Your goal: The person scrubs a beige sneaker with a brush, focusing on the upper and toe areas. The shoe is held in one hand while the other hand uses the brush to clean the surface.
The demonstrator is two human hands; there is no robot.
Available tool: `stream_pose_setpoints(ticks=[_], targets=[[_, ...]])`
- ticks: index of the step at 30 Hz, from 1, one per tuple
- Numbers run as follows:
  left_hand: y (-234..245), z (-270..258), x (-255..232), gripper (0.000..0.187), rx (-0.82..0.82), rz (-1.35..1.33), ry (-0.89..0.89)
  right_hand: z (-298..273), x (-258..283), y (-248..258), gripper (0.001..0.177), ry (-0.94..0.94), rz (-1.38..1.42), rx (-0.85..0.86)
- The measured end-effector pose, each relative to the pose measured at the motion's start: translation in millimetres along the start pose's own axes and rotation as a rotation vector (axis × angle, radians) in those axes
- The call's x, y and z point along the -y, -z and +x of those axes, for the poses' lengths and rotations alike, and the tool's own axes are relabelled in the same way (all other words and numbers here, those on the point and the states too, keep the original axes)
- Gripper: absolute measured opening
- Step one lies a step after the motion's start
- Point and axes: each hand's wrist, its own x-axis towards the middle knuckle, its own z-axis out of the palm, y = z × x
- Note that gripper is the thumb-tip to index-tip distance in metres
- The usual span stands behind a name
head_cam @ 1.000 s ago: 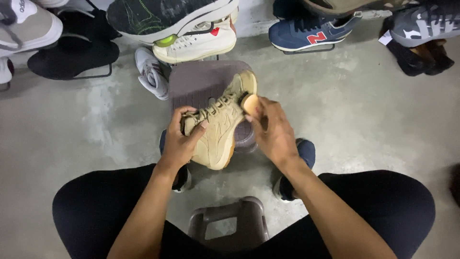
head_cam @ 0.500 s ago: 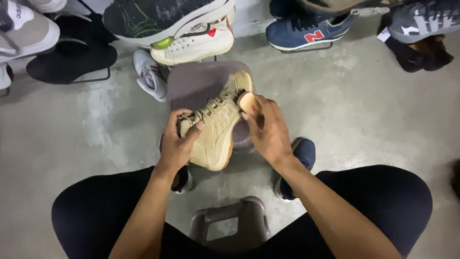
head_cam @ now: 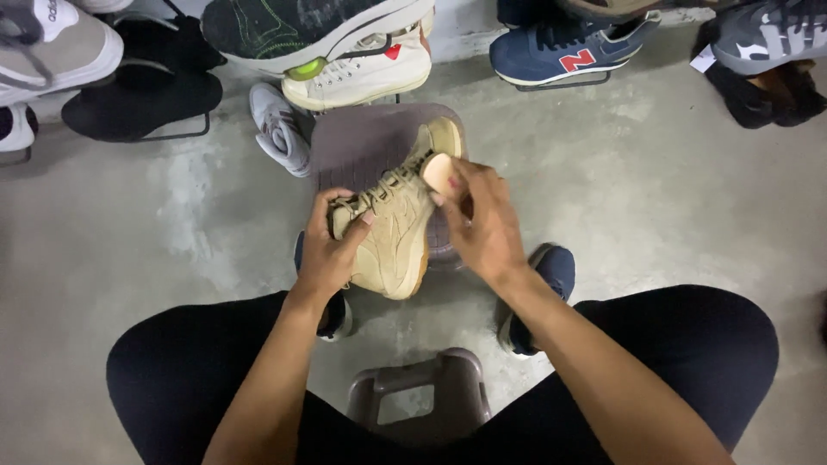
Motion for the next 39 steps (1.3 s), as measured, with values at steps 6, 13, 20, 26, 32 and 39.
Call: stream_pose_setpoints(ticks=[6, 13, 20, 26, 32, 39], targets=[[-4, -1, 0, 0.050, 0.019, 0.003, -0.023, 13, -38, 2, 0.044, 0.054, 0.002, -0.127], [-1, -2, -4, 0.048, 0.030, -0.012, -0.030, -1, 3, -2, 0.050, -0.064, 0.064, 0.042], [-2, -3, -11, 0.049, 0.052, -0.007, -0.035, 6, -15, -2, 0.047, -0.025, -0.046, -0.016], [0, -3, -11, 0.049, 0.031, -0.002, 0.004, 4, 10, 5, 0.052, -0.014, -0.062, 0.079], [-4, -5, -12, 0.048, 0.043, -0.015, 0.006, 16, -25, 10, 0.043, -0.042, -0.077, 0.003], [0, -2, -7, 0.047, 0.036, -0.025, -0.005, 4, 6, 6, 0.053, 0.035, -0.101, 0.033]])
